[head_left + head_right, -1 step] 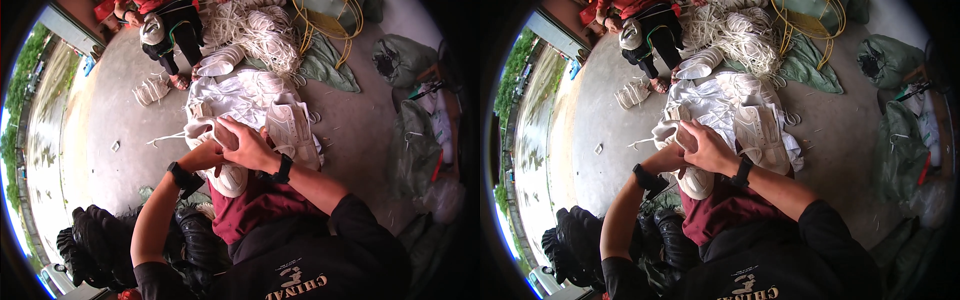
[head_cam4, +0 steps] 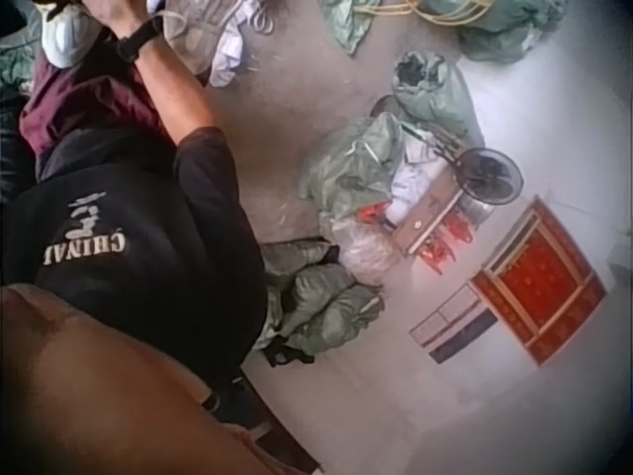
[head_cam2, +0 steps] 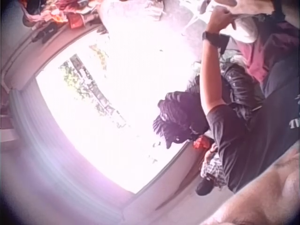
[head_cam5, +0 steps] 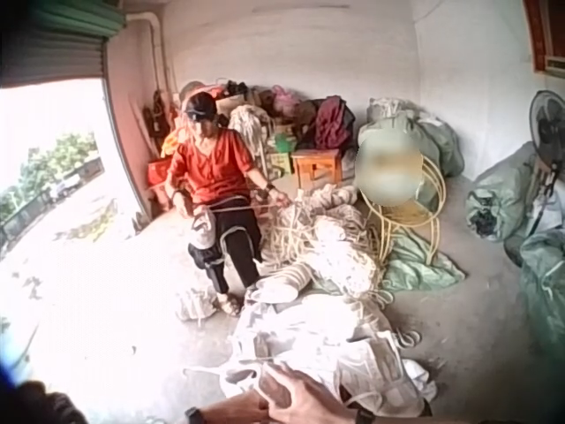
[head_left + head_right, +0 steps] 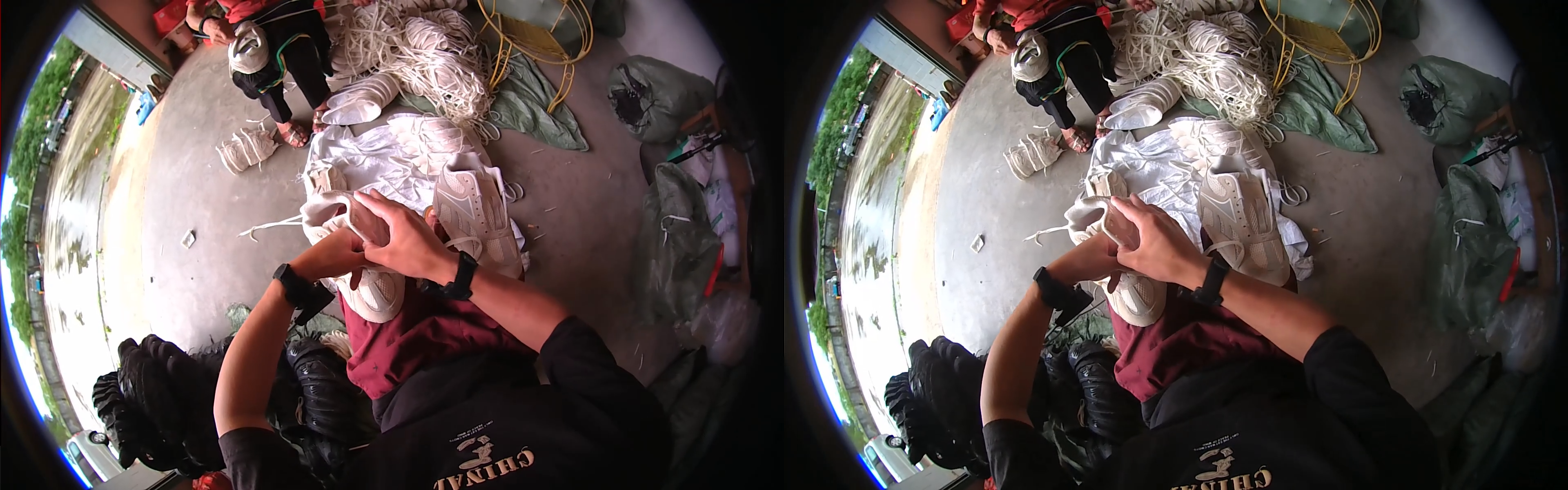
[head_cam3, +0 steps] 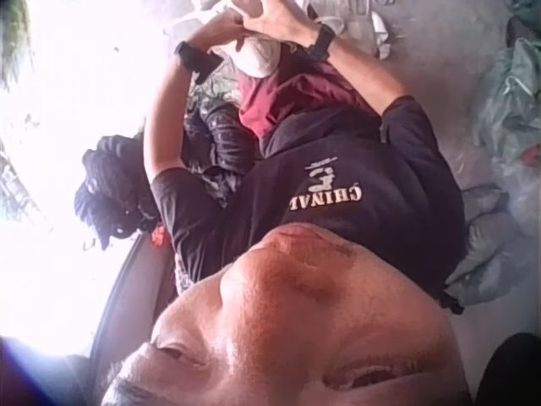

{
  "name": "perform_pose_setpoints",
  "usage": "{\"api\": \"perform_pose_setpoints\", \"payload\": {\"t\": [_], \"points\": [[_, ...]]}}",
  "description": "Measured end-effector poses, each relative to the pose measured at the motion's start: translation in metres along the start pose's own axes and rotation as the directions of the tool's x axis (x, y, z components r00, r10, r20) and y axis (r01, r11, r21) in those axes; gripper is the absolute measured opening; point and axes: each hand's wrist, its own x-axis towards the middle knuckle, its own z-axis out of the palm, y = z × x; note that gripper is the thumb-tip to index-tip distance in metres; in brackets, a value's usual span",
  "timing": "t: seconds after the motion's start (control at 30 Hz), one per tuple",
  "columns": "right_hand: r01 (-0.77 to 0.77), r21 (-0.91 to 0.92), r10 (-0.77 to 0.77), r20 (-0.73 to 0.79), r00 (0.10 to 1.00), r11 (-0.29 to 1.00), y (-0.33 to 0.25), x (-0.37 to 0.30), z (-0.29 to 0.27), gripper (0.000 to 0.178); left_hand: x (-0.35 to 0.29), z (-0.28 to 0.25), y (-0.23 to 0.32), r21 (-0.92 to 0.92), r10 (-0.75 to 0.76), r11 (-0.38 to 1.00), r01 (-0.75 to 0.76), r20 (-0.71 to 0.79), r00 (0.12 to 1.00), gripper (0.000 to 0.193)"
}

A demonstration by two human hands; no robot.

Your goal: Thread white laces through the eyelets of cream-colored shoe uppers.

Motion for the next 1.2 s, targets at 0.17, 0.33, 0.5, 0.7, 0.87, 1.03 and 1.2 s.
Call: {"api": "perform_pose_setpoints", "payload": {"t": [0.17, 0.33, 0.5, 0.7, 0.87, 1.03, 1.2], "points": [[0.076, -0.173, -0.084, -0.035, 0.996, 0.982, -0.015, -0.007, -0.001, 0.071, -0.006, 0.004, 0.021, -0.073, -0.037, 0.997, 0.034, -0.037, 0.999, 0.011], [0.017, -0.053, -0.018, -0.010, 1.000, 0.998, 0.001, -0.004, 0.005, 0.071, -0.012, 0.001, 0.028, -0.042, -0.063, 0.997, 0.064, 0.041, 0.997, 0.008], [0.020, 0.063, -0.022, 0.041, 0.999, 0.998, 0.017, -0.002, 0.007, 0.072, -0.008, -0.007, -0.005, -0.033, -0.034, 0.999, 0.037, 0.090, 0.995, 0.012], [0.116, 0.065, -0.128, 0.224, 0.966, 0.991, 0.026, -0.018, -0.007, 0.083, -0.019, -0.008, 0.003, 0.008, -0.031, 1.000, 0.031, 0.068, 0.997, 0.017], [0.102, 0.022, -0.103, 0.324, 0.940, 0.995, 0.021, -0.029, -0.010, 0.094, -0.019, -0.010, 0.000, 0.032, -0.081, 0.996, 0.079, 0.063, 0.995, 0.012], [0.094, 0.038, -0.101, 0.311, 0.945, 0.995, 0.024, -0.031, -0.005, 0.095, -0.017, -0.013, -0.009, -0.001, -0.085, 0.996, 0.086, 0.118, 0.989, 0.013], [0.071, 0.042, -0.081, 0.284, 0.956, 0.997, 0.023, -0.031, -0.002, 0.092, -0.017, -0.012, -0.011, -0.003, -0.056, 0.998, 0.057, 0.119, 0.991, 0.016]]}}
